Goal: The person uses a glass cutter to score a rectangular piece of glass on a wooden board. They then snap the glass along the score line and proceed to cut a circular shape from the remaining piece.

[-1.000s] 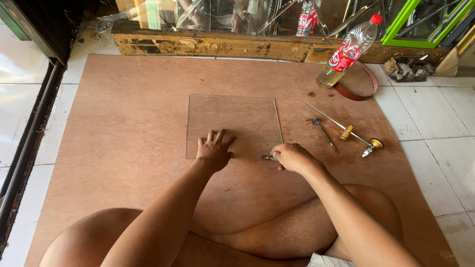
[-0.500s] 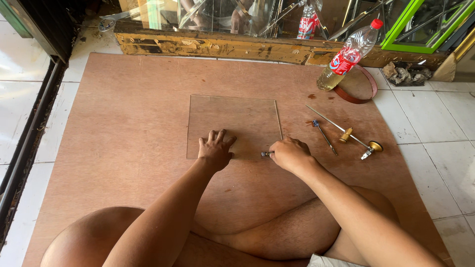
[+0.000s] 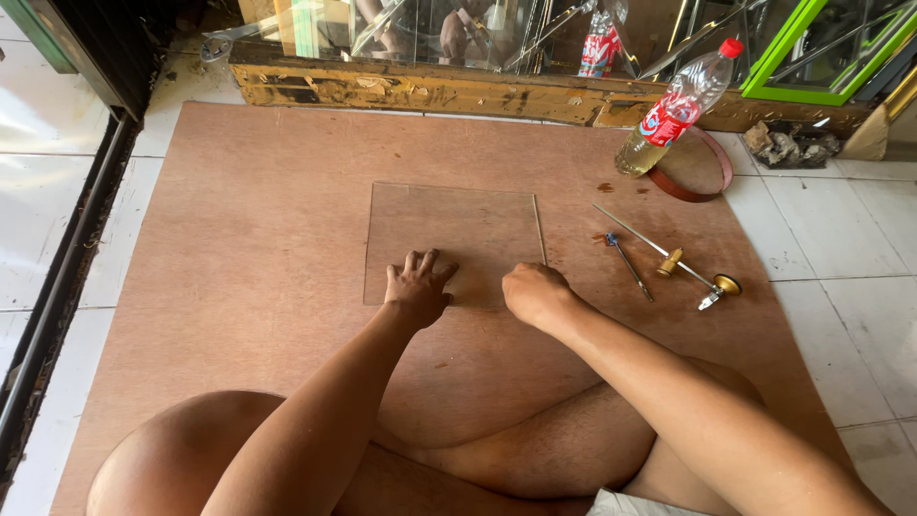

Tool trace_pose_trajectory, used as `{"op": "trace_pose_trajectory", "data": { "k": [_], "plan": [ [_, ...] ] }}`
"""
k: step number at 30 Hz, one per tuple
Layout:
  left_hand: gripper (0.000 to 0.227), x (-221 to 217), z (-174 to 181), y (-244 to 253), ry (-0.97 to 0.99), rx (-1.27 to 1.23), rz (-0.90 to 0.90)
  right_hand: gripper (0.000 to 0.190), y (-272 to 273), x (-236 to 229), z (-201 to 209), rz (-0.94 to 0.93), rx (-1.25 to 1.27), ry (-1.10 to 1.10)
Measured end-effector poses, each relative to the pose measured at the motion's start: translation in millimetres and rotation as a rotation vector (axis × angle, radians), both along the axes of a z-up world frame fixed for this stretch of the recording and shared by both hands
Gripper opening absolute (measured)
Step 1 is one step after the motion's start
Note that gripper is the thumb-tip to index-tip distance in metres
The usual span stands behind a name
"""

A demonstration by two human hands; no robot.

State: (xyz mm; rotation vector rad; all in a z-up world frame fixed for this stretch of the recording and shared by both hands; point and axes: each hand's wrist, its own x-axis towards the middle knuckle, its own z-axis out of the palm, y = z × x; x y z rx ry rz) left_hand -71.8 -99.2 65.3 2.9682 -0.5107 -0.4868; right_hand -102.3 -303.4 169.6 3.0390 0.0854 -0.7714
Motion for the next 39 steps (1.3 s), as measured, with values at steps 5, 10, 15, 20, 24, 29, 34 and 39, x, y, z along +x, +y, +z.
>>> {"op": "trace_pose_trajectory", "data": {
  "k": [5,10,15,20,24,29,34,39],
  "plan": [
    [0.059,3,-6,2,-0.007,-0.007,-0.001,0.038,-21,10,-28,0.169,-0.111,0.023],
    [0.064,-1,23,16,-0.029,-0.112,0.05,0.038,-54,9,25,-0.002,-0.066,0.103],
    [0.065,55,-14,44,0.021,-0.56,0.828,0.032,-125,36,-63,-0.596,0.54,-0.365],
    [0.075,56,3,58,0.12,-0.651,0.991,0.032,-118,26,-122,-0.654,0.722,-0.392],
    [0.081,70,-2,72,0.179,-0.717,1.083,0.038,-106,30,-115,-0.801,0.882,-0.327],
    [0.06,97,-63,108,0.215,-1.043,1.187,0.05,-150,43,-127,-1.051,1.254,-0.065],
    [0.065,69,-25,90,0.355,-1.259,1.168,0.043,-166,43,-116,-1.085,1.235,0.045],
    [0.045,45,-21,91,0.344,-1.397,1.219,0.049,-140,25,-82,-1.015,1.244,0.113]
  ]
}}
